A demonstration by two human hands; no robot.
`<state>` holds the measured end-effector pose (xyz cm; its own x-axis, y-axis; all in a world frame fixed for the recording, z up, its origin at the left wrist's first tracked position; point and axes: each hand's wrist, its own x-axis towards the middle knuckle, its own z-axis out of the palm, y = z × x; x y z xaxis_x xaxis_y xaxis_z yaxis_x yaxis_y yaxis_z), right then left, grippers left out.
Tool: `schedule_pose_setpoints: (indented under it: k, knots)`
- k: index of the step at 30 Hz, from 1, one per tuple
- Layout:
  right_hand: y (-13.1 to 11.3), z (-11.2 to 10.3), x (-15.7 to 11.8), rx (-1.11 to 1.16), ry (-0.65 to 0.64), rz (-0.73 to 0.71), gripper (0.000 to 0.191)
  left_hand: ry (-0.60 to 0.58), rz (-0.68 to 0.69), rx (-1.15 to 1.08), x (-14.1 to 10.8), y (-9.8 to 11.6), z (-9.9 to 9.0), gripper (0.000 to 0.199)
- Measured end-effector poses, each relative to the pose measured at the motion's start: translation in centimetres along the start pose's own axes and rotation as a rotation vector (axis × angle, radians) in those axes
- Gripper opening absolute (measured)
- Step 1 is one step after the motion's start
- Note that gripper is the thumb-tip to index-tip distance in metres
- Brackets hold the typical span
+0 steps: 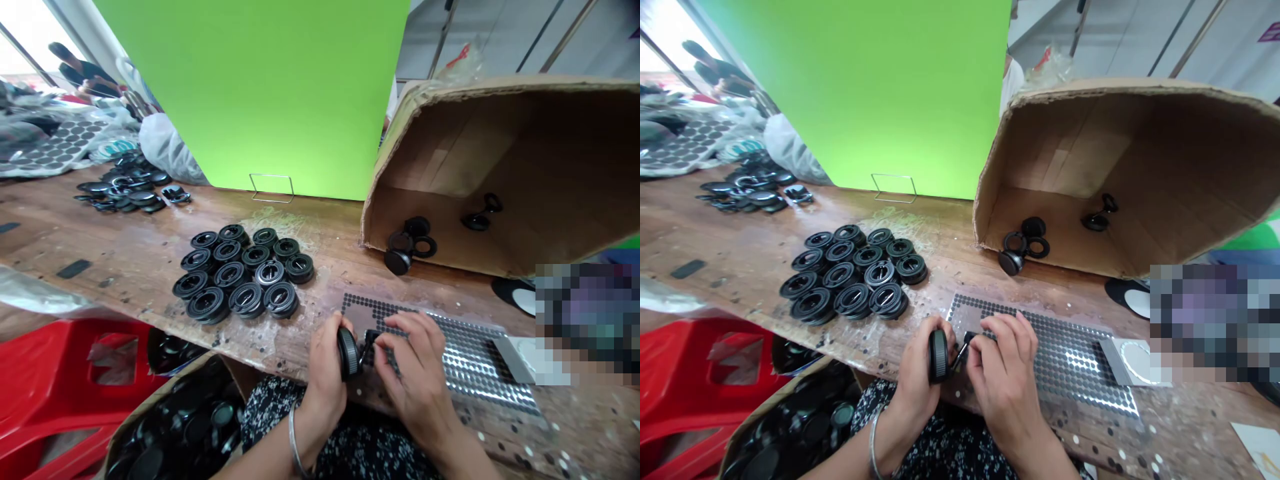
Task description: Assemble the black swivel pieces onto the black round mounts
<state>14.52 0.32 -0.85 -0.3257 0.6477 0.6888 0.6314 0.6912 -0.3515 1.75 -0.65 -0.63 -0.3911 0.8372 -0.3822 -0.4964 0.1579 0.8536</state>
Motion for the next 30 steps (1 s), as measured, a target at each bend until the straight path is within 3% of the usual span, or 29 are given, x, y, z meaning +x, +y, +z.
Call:
schedule_pose_setpoints:
  k: [9, 14, 20, 25, 28, 30]
  knots:
    - [0.7, -0.1, -0.6, -0.011, 0.030, -0.036, 0.019, 0.008, -0.014, -0.031, 0.1, 0.1, -0.2, 0.030]
    - [0.0, -0.2, -0.2, -0.004, 0.037, 0.034, 0.016, 0.000, 0.006, -0.027, -0.1, 0.4, -0.3, 0.030]
    - [1.2, -2.1, -0.3, 0.031, 0.095, 0.073, 0.017, -0.055, -0.054, -0.107, -0.1, 1.2, 0.1, 0.033]
    - [2.0, -3.3, -1.3, 0.095, 0.152, 0.226, 0.022, -0.092, -0.084, -0.096, -0.3, 0.8, 1.1, 0.033]
    - [1.5, -2.7, -1.9, 0.228, 0.084, 0.403, 0.044, -0.110, -0.096, -0.060, -0.8, 0.4, 1.6, 0.033]
    - [1.2, -2.2, -1.9, 0.387, 0.018, 0.535, 0.048, -0.116, -0.088, -0.031, -1.1, 0.2, 1.7, 0.034]
